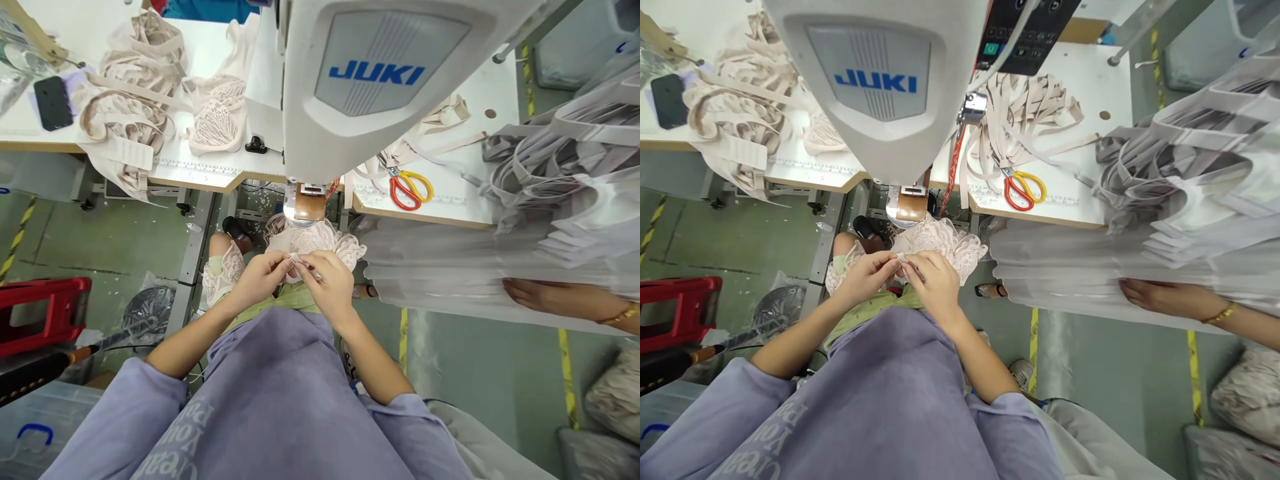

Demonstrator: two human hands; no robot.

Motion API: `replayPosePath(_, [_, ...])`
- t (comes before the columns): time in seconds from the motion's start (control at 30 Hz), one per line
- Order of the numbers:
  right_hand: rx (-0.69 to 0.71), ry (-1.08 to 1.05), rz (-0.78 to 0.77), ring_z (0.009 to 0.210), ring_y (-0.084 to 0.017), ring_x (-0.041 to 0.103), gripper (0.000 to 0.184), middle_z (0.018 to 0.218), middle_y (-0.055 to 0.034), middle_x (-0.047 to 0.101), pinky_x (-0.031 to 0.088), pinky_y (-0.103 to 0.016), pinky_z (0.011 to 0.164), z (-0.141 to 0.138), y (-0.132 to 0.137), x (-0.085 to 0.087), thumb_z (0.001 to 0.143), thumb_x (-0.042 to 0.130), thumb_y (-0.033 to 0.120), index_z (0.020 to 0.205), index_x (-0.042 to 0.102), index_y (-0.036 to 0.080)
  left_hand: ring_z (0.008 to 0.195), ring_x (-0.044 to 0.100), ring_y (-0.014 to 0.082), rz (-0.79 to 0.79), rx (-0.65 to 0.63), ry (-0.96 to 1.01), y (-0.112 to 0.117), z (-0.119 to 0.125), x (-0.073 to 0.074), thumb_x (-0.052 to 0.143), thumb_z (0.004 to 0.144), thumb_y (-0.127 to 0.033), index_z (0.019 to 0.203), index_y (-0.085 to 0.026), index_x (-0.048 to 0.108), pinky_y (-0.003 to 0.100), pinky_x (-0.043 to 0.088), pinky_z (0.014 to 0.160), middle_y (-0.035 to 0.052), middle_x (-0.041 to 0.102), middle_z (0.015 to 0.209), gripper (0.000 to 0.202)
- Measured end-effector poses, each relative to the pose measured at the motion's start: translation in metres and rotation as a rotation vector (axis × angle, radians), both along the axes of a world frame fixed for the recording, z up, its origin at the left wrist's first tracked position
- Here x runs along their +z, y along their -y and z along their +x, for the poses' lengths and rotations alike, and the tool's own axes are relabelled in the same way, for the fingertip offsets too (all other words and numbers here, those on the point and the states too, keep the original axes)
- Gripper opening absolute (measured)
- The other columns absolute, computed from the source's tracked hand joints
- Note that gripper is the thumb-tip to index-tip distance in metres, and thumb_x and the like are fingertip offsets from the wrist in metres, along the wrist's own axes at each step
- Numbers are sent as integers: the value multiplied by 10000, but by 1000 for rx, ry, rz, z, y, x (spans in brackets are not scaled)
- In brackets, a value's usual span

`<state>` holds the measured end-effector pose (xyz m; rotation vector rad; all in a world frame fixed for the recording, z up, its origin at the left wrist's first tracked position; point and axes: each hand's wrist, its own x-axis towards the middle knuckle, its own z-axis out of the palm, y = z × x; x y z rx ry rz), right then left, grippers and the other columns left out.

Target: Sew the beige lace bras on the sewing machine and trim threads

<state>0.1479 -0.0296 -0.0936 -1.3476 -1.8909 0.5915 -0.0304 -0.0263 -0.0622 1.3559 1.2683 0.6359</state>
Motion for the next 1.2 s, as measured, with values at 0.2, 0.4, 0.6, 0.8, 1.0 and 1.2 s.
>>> replayPosePath(0.2, [177,121,74,897,-165,682,244,967,-33,752,526,-289,790,13,-11,-19,1003,510,295,989,749,249,569,490,121,-37,86,-60,-11,-2,-17,575,915,-550,674,-160,590,231,363,560,-8,560,605,459])
replayPosePath(0.4, [-366,420,-33,1238,-270,551,435,1340,-168,606,451,-400,1031,130,-138,-17,981,360,198,1350,578,126,646,516,128,-68,99,-21,-21,-18,-15,567,927,-546,776,-167,620,225,391,606,9,595,718,412])
replayPosePath(0.6, [-255,848,-267,1010,-315,605,420,1177,-219,615,431,-372,825,166,-208,-2,944,482,286,1316,586,123,587,433,113,-202,154,135,-17,-14,-10,594,910,-544,749,-160,634,219,306,527,3,528,647,418])
replayPosePath(0.8, [-333,758,-283,924,-266,613,455,1169,-213,642,362,-345,717,163,-133,14,945,496,384,1306,542,111,576,415,88,-325,233,438,-14,-17,-21,674,854,-484,722,-151,617,212,319,534,18,563,711,363])
replayPosePath(1.0, [-253,302,-420,765,-261,665,382,946,-70,698,522,-401,672,132,0,30,770,663,457,1097,626,265,556,406,78,-370,249,513,-15,-18,-19,674,844,-450,723,-150,618,207,279,496,11,550,694,328])
replayPosePath(1.2, [57,208,-304,874,-340,718,371,1160,-64,697,611,-503,619,68,40,23,772,709,390,1129,606,404,557,405,78,-301,226,442,-13,-16,-14,642,873,-447,712,-150,617,208,286,504,5,543,677,340])
